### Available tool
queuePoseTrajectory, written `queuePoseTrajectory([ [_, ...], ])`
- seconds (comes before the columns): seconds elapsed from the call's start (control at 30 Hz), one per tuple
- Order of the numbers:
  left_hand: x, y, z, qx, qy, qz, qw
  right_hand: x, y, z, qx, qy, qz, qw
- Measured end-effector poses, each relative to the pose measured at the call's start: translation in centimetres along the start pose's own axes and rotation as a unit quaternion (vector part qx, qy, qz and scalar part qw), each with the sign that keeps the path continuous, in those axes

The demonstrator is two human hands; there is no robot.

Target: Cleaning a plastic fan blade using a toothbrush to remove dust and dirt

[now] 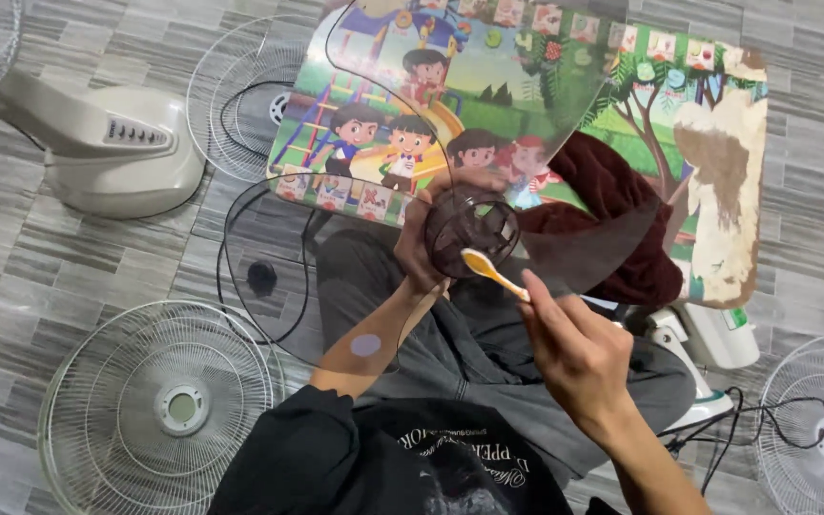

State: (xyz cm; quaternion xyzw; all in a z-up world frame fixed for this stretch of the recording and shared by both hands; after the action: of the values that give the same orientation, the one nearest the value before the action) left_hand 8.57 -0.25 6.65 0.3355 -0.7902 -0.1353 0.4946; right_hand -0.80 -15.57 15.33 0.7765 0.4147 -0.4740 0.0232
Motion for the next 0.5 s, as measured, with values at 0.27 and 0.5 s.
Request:
queuePoseTrajectory([
  [0.27,-1.4,0.1,0.9,0.004,-0.019,0.074,0.997,-1.4,1.1,0.3,0.065,0.018,-0.024,0.997],
  [0.5,-0.5,0.1,1.4,-0.028,-0.024,0.189,0.981,-2.6,2.6,2.6,0.183,-0.001,-0.084,0.980],
])
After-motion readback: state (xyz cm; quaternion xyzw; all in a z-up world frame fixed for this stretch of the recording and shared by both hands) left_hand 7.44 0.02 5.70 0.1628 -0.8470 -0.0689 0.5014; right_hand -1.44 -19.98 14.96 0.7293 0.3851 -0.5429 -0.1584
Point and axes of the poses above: each hand's wrist, its own z-axis away from the middle knuckle, its own x-axis out of the palm, y = z × x, the point moved 10 cm from there along -z, towards the middle knuckle, and after that the axes turned 4 degrees about -z, right-handed, at the moved point
